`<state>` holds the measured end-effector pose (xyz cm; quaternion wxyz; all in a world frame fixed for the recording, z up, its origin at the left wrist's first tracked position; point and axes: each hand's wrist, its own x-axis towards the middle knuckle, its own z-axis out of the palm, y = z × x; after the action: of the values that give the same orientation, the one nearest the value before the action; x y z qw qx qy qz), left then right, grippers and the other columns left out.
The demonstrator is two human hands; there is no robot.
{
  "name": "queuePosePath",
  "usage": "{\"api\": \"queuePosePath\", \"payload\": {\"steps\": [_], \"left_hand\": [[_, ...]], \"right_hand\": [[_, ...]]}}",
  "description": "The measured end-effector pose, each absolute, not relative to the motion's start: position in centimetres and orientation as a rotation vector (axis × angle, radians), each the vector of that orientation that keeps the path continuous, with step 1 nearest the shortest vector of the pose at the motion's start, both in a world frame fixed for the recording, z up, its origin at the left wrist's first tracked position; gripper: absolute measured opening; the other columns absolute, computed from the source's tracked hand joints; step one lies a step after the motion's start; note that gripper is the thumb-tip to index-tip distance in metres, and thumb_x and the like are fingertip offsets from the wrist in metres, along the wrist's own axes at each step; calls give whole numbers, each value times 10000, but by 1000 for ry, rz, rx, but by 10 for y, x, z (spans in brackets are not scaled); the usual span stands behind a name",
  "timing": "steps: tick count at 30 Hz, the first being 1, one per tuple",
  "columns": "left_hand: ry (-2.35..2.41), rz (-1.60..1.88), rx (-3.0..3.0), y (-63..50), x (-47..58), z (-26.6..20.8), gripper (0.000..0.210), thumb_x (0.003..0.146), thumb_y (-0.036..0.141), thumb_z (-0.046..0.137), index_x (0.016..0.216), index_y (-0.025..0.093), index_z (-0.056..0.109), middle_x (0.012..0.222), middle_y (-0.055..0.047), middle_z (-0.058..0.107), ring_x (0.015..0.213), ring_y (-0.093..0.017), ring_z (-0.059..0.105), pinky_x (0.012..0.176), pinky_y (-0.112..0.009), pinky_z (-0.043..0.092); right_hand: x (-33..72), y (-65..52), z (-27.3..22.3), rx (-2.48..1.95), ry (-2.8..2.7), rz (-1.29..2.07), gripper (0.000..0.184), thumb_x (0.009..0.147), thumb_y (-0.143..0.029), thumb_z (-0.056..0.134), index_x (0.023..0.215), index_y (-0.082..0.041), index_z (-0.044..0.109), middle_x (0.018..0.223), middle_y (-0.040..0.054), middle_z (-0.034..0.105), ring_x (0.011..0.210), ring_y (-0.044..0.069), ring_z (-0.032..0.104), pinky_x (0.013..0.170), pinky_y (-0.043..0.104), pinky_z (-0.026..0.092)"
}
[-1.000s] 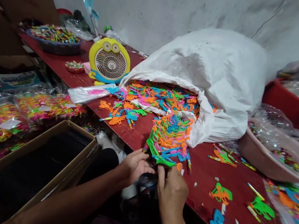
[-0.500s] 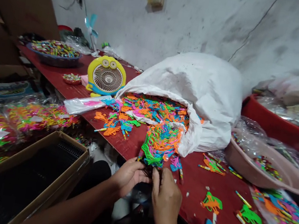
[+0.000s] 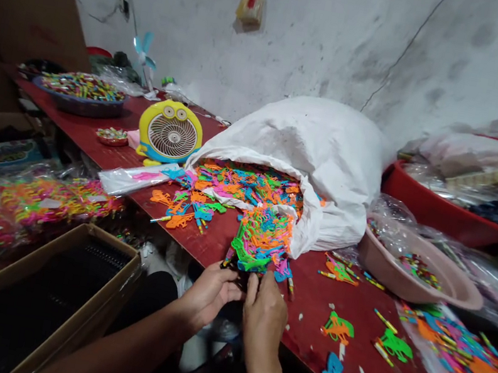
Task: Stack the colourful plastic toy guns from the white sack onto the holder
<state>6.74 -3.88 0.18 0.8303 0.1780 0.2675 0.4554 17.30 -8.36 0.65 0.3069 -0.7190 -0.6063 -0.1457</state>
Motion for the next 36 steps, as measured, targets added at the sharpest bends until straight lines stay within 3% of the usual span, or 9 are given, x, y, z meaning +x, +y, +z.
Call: {"api": "queuePosePath", "payload": {"steps": [8, 17, 24, 28, 32, 36], "left_hand": [[550, 972, 376, -40, 70, 4, 355, 627, 92, 620, 981, 118, 595, 899, -112, 704, 745, -217, 682, 756, -396, 558], [578, 948, 328, -25, 70, 23, 238, 649, 16, 568, 852, 139, 572, 741, -57, 676, 724, -219, 673, 829, -442, 539], [681, 918, 339, -27, 70, 21, 243, 651, -5, 563, 852, 130, 571, 701, -47, 665, 730, -218, 688, 828, -401, 548], [681, 885, 398, -25, 62, 19, 249, 676, -2, 562, 890, 123, 577, 716, -55, 680, 748, -220, 697, 847, -413, 553], [608, 827, 472, -19, 51, 22, 220, 720, 40, 593, 931, 99, 605, 823, -110, 716, 832, -276, 712, 894, -489, 534], [606, 807, 465, -18, 48, 25, 197, 740, 54, 595, 936, 65, 592, 829, -139, 706, 818, -316, 727, 917, -541, 509]], "right_hand": [[179, -82, 7, -1868, -1512, -99, 334, 959, -463, 366, 772, -216, 493, 581, 8, 551, 511, 163, 503, 518, 267, 288], [184, -72, 29, -1877, -1680, -466, 381, 988, -430, 352, 726, -200, 505, 600, 14, 564, 501, 140, 484, 526, 280, 210], [172, -71, 12, -1889, -1638, -467, 323, 997, -358, 357, 785, -191, 536, 667, 31, 591, 552, 148, 507, 543, 274, 258], [176, -78, 8, -1826, -1676, -264, 313, 991, -365, 373, 815, -183, 557, 704, 36, 610, 594, 155, 546, 560, 269, 310], [212, -87, 13, -1710, -1605, 151, 297, 973, -411, 413, 1004, -193, 613, 879, 48, 687, 763, 163, 631, 663, 251, 418], [267, -73, 7, -2168, -1472, -61, 301, 917, -409, 473, 912, -168, 653, 882, 88, 675, 757, 196, 621, 606, 266, 355]]}}
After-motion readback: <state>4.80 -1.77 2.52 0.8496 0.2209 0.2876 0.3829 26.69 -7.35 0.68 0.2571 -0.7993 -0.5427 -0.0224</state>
